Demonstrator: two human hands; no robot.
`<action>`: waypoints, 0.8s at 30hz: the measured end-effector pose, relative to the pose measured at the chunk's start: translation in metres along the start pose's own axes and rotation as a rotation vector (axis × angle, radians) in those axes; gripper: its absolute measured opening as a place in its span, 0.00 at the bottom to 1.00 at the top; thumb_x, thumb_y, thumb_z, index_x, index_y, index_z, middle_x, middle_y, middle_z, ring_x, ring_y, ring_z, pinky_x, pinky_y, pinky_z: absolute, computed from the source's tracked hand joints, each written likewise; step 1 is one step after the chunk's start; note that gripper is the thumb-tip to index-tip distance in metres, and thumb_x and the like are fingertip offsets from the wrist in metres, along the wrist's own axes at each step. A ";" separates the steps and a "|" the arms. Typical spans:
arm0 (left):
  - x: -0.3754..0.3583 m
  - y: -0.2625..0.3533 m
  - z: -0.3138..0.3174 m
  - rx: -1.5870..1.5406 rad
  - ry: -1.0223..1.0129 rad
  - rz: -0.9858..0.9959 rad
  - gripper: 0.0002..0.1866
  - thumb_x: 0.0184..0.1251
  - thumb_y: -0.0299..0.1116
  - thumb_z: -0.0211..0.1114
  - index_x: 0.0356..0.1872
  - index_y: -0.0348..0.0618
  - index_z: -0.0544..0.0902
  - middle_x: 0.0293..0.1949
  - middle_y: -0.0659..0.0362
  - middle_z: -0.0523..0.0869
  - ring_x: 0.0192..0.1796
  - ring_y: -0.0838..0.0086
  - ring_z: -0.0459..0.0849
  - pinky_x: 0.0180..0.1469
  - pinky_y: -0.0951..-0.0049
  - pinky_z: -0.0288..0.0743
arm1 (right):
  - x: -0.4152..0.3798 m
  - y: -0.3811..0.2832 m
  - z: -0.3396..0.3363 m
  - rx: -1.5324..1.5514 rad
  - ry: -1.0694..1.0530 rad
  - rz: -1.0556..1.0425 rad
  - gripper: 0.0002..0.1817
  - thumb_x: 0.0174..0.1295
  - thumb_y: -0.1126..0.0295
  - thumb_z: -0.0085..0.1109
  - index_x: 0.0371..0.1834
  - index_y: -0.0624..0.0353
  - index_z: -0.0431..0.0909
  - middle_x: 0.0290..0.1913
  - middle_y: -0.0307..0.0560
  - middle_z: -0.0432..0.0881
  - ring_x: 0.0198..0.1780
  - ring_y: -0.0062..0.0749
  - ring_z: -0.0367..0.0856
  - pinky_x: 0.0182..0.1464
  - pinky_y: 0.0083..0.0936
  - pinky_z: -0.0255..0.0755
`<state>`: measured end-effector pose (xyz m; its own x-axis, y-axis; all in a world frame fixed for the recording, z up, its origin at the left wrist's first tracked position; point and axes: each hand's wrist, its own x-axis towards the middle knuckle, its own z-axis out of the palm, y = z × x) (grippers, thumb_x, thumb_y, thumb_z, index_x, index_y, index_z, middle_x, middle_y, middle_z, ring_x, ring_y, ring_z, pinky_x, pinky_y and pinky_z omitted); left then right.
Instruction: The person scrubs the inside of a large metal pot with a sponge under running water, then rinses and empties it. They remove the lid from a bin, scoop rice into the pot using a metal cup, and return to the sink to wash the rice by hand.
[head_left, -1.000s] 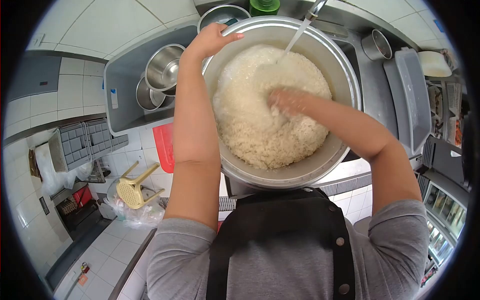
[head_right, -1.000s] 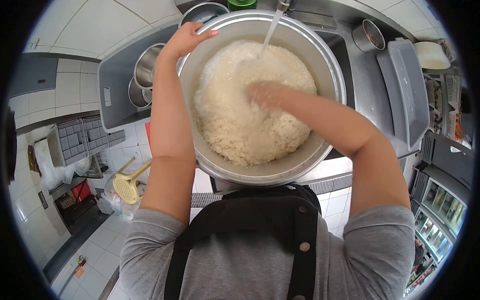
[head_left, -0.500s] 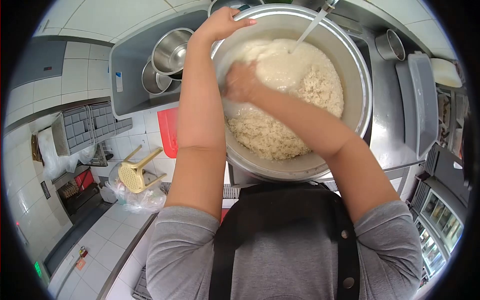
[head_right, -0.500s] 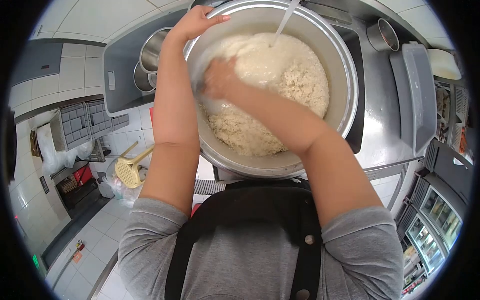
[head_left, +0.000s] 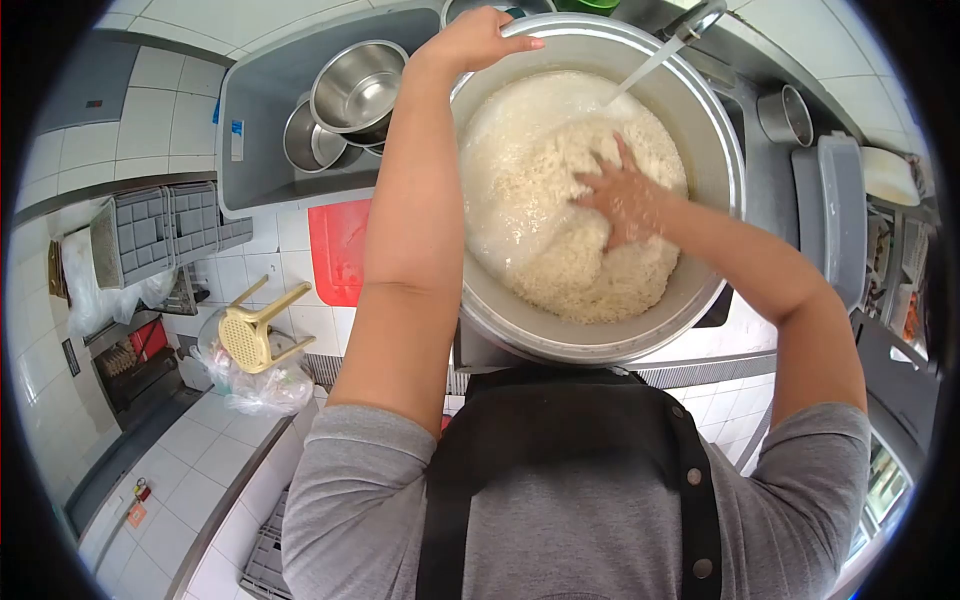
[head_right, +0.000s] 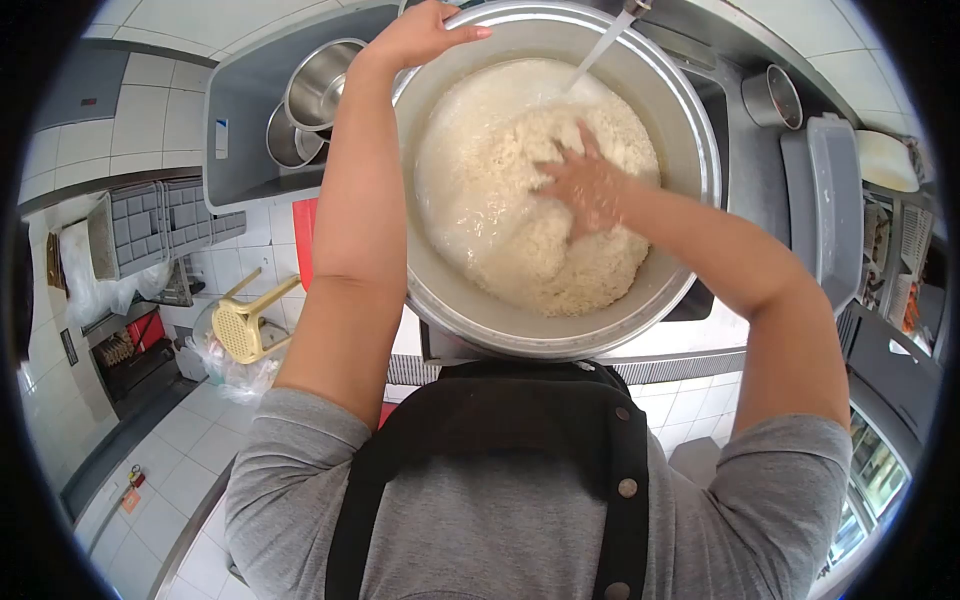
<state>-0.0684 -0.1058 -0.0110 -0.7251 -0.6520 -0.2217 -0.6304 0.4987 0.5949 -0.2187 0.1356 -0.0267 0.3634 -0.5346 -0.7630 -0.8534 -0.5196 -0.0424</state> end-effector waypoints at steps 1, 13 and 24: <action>0.000 0.002 -0.001 0.000 -0.043 -0.038 0.41 0.58 0.60 0.65 0.60 0.30 0.74 0.58 0.39 0.77 0.62 0.52 0.76 0.62 0.58 0.69 | 0.010 0.015 -0.003 -0.003 0.000 0.000 0.46 0.49 0.37 0.63 0.73 0.36 0.60 0.79 0.41 0.47 0.78 0.55 0.39 0.72 0.69 0.21; 0.008 -0.015 0.014 -0.140 0.050 0.068 0.35 0.51 0.64 0.69 0.39 0.36 0.86 0.27 0.51 0.84 0.31 0.64 0.82 0.37 0.64 0.74 | 0.094 0.030 0.024 0.204 0.455 0.101 0.38 0.63 0.48 0.51 0.74 0.51 0.57 0.71 0.55 0.61 0.72 0.45 0.59 0.73 0.53 0.49; 0.013 -0.016 0.016 -0.182 0.022 0.095 0.33 0.51 0.62 0.69 0.36 0.35 0.86 0.27 0.51 0.84 0.30 0.65 0.82 0.37 0.64 0.74 | 0.181 -0.063 0.117 2.044 0.714 -0.445 0.29 0.55 0.61 0.62 0.62 0.53 0.72 0.53 0.48 0.81 0.62 0.42 0.73 0.64 0.42 0.66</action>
<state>-0.0717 -0.1132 -0.0357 -0.7712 -0.6205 -0.1420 -0.4976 0.4485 0.7425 -0.1432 0.1494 -0.2377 0.2178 -0.9458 -0.2410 0.3611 0.3075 -0.8804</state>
